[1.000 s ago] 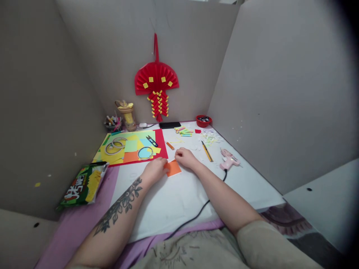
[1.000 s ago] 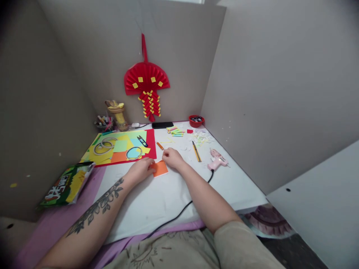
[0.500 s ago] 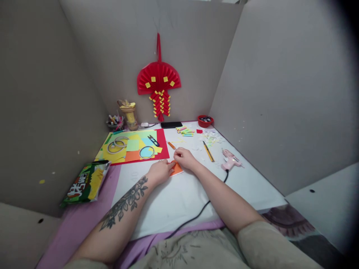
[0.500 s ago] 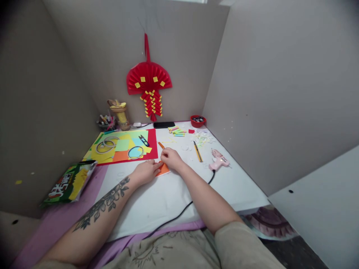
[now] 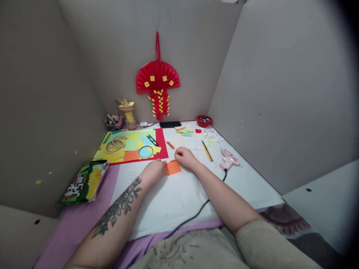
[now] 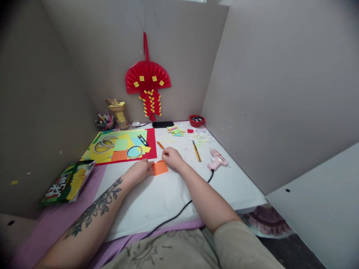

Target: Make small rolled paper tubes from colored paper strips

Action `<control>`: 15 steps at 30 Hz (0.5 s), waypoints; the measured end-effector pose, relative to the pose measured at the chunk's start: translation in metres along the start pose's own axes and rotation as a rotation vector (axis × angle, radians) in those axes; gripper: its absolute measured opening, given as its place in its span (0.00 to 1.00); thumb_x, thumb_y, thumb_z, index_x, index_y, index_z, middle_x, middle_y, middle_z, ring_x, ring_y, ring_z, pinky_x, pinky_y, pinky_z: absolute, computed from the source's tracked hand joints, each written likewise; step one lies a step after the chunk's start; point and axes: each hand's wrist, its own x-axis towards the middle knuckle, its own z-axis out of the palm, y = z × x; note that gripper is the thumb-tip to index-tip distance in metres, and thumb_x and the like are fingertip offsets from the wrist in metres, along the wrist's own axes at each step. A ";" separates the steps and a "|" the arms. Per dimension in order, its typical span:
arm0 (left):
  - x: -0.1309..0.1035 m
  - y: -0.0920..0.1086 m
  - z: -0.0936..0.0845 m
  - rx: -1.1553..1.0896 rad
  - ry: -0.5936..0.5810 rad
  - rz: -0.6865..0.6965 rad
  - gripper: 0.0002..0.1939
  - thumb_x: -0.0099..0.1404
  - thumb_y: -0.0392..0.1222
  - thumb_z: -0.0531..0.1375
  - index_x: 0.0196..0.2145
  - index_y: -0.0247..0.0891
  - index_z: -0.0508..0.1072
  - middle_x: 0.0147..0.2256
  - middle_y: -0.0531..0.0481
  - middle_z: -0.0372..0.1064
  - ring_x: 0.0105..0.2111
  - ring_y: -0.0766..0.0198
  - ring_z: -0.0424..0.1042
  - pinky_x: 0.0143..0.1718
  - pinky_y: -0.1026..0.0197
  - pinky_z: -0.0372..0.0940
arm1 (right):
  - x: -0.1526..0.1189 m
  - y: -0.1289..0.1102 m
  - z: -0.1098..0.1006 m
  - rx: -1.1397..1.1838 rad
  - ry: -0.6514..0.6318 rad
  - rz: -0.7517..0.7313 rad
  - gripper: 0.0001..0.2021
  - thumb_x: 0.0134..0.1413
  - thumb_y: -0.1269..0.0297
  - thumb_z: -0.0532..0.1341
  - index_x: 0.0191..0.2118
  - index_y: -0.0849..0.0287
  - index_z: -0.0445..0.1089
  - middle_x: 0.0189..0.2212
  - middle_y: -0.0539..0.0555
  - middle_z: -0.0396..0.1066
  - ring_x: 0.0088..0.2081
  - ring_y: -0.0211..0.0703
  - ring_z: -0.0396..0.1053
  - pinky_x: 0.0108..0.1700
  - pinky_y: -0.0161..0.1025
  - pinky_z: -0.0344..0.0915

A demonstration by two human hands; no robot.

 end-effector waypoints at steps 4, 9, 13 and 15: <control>0.000 0.001 0.000 0.065 -0.035 0.020 0.16 0.63 0.45 0.51 0.44 0.35 0.70 0.36 0.41 0.68 0.33 0.57 0.71 0.32 0.61 0.61 | 0.001 0.000 0.000 0.017 0.032 -0.042 0.06 0.44 0.73 0.54 0.22 0.60 0.64 0.26 0.49 0.61 0.30 0.36 0.61 0.34 0.33 0.57; 0.000 0.006 0.000 0.076 -0.034 -0.014 0.18 0.65 0.48 0.47 0.45 0.35 0.69 0.37 0.40 0.68 0.34 0.56 0.71 0.32 0.59 0.61 | 0.001 0.006 -0.002 -0.027 0.006 -0.033 0.06 0.45 0.73 0.55 0.22 0.60 0.65 0.25 0.49 0.62 0.30 0.36 0.61 0.35 0.33 0.56; 0.005 0.012 0.007 0.081 0.072 -0.064 0.18 0.66 0.48 0.48 0.36 0.34 0.73 0.37 0.40 0.67 0.36 0.55 0.70 0.34 0.59 0.61 | 0.000 0.010 -0.002 -0.098 -0.039 0.035 0.06 0.45 0.73 0.55 0.23 0.60 0.66 0.26 0.49 0.63 0.30 0.36 0.61 0.35 0.32 0.57; 0.008 0.014 0.013 0.079 0.127 -0.044 0.17 0.65 0.48 0.50 0.36 0.34 0.73 0.38 0.41 0.66 0.37 0.56 0.69 0.35 0.59 0.61 | 0.000 0.011 -0.001 -0.123 -0.049 0.047 0.06 0.45 0.73 0.55 0.24 0.60 0.67 0.26 0.49 0.64 0.29 0.36 0.61 0.34 0.32 0.57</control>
